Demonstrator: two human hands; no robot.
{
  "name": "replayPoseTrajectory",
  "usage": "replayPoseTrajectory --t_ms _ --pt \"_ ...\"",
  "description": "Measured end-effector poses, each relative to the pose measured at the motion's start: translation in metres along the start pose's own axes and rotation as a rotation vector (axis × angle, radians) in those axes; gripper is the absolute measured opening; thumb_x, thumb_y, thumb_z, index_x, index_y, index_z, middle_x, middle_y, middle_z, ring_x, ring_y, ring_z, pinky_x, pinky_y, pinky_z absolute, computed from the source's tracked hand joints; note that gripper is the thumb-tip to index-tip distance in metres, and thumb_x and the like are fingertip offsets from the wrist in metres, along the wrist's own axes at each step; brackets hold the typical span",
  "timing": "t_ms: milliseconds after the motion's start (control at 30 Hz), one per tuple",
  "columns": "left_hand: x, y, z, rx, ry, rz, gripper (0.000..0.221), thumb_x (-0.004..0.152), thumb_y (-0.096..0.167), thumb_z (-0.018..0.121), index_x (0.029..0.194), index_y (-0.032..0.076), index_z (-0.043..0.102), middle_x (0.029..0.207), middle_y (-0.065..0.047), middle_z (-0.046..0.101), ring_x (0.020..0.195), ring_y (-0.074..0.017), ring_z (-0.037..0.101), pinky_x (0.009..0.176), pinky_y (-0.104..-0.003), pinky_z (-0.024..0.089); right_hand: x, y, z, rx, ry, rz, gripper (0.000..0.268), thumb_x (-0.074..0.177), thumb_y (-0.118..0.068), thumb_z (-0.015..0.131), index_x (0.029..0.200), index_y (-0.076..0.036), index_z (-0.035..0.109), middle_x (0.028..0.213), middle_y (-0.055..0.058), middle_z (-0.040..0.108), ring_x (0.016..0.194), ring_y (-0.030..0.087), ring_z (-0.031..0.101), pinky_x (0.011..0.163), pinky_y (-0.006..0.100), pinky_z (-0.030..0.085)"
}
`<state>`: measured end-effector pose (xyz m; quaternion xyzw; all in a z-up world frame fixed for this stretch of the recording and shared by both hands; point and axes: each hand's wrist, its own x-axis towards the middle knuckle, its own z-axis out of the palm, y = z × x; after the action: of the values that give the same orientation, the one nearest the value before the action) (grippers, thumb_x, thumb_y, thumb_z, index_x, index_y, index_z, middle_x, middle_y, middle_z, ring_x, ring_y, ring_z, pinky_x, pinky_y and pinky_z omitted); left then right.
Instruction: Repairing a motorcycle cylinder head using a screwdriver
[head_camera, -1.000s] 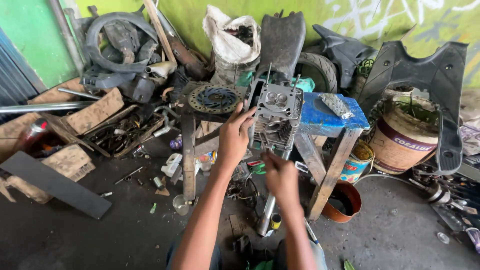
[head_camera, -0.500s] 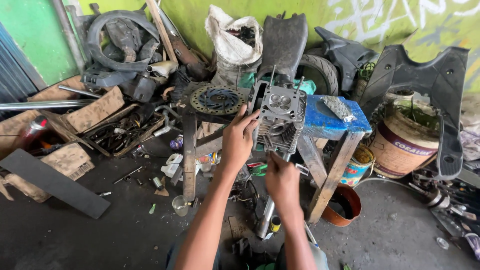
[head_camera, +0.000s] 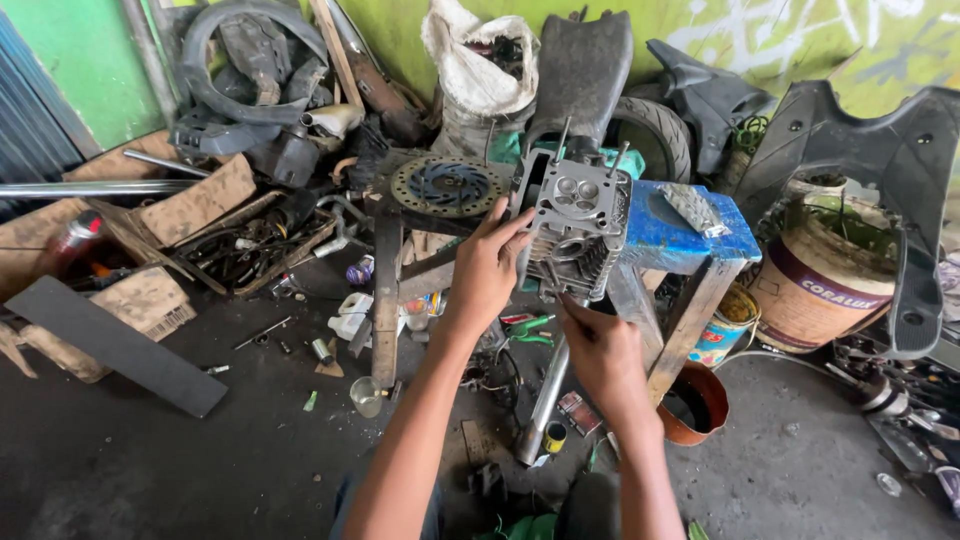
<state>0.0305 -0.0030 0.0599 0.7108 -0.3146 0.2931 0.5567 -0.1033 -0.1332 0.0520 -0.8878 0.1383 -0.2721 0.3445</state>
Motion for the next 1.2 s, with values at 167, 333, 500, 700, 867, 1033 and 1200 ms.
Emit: replayPoseTrajectory --t_ms 167,333,500,700,867,1033,1200 --pt "-0.002 -0.004 0.004 -0.010 0.014 -0.013 0.031 0.102 0.020 0.064 0.132 0.022 0.069 0.143 -0.027 0.056 0.124 -0.0492 0.056 0.098 -0.055 0.055 -0.007 0.004 -0.003 -0.018 0.034 0.002 0.028 0.087 -0.029 0.070 0.113 -0.031 0.081 0.074 0.012 0.077 0.084 0.039 0.073 0.072 0.054 0.057" --pt "0.000 -0.003 0.004 -0.031 0.039 -0.017 0.030 0.102 0.019 0.065 0.132 0.021 0.070 0.143 -0.027 0.057 0.125 -0.0491 0.055 0.099 -0.055 0.055 -0.016 0.003 -0.001 0.013 0.084 -0.021 0.027 0.091 -0.024 0.067 0.114 -0.024 0.080 0.074 0.015 0.077 0.081 0.042 0.073 0.065 0.056 0.052" --pt "-0.002 0.002 0.003 -0.076 0.018 -0.055 0.031 0.104 0.019 0.062 0.134 0.022 0.069 0.146 -0.025 0.055 0.126 -0.0500 0.054 0.099 -0.056 0.055 -0.019 0.000 0.001 0.073 0.121 0.009 0.027 0.091 -0.026 0.069 0.115 -0.026 0.080 0.083 0.013 0.078 0.088 0.040 0.073 0.070 0.052 0.057" --pt "-0.001 -0.006 0.008 -0.033 0.041 -0.044 0.030 0.102 0.019 0.066 0.131 0.022 0.070 0.144 -0.024 0.057 0.127 -0.0463 0.055 0.098 -0.053 0.057 -0.019 -0.028 0.009 -0.059 0.146 0.034 0.029 0.092 -0.024 0.065 0.117 -0.025 0.079 0.078 0.020 0.076 0.084 0.044 0.071 0.073 0.062 0.055" --pt "0.002 -0.010 0.009 -0.040 0.056 0.011 0.029 0.101 0.016 0.066 0.130 0.020 0.071 0.141 -0.026 0.058 0.123 -0.0490 0.057 0.094 -0.053 0.058 -0.001 -0.008 0.025 0.028 0.106 0.002 0.030 0.090 -0.025 0.064 0.117 -0.025 0.079 0.079 0.019 0.076 0.083 0.044 0.072 0.070 0.053 0.055" --pt "0.000 -0.013 0.010 -0.024 0.078 0.039 0.029 0.101 0.014 0.067 0.129 0.019 0.072 0.139 -0.027 0.059 0.120 -0.0493 0.059 0.093 -0.053 0.059 -0.008 -0.007 0.013 0.051 0.092 -0.012 0.031 0.086 -0.020 0.067 0.114 -0.024 0.081 0.079 0.016 0.078 0.083 0.043 0.073 0.061 0.052 0.050" --pt "0.000 -0.015 0.011 0.015 0.081 0.038 0.028 0.100 0.016 0.067 0.127 0.019 0.073 0.139 -0.025 0.060 0.119 -0.0461 0.061 0.093 -0.049 0.059 -0.009 -0.019 0.036 -0.032 0.099 -0.032 0.035 0.089 -0.024 0.063 0.120 -0.022 0.078 0.074 0.024 0.074 0.080 0.047 0.070 0.071 0.060 0.050"
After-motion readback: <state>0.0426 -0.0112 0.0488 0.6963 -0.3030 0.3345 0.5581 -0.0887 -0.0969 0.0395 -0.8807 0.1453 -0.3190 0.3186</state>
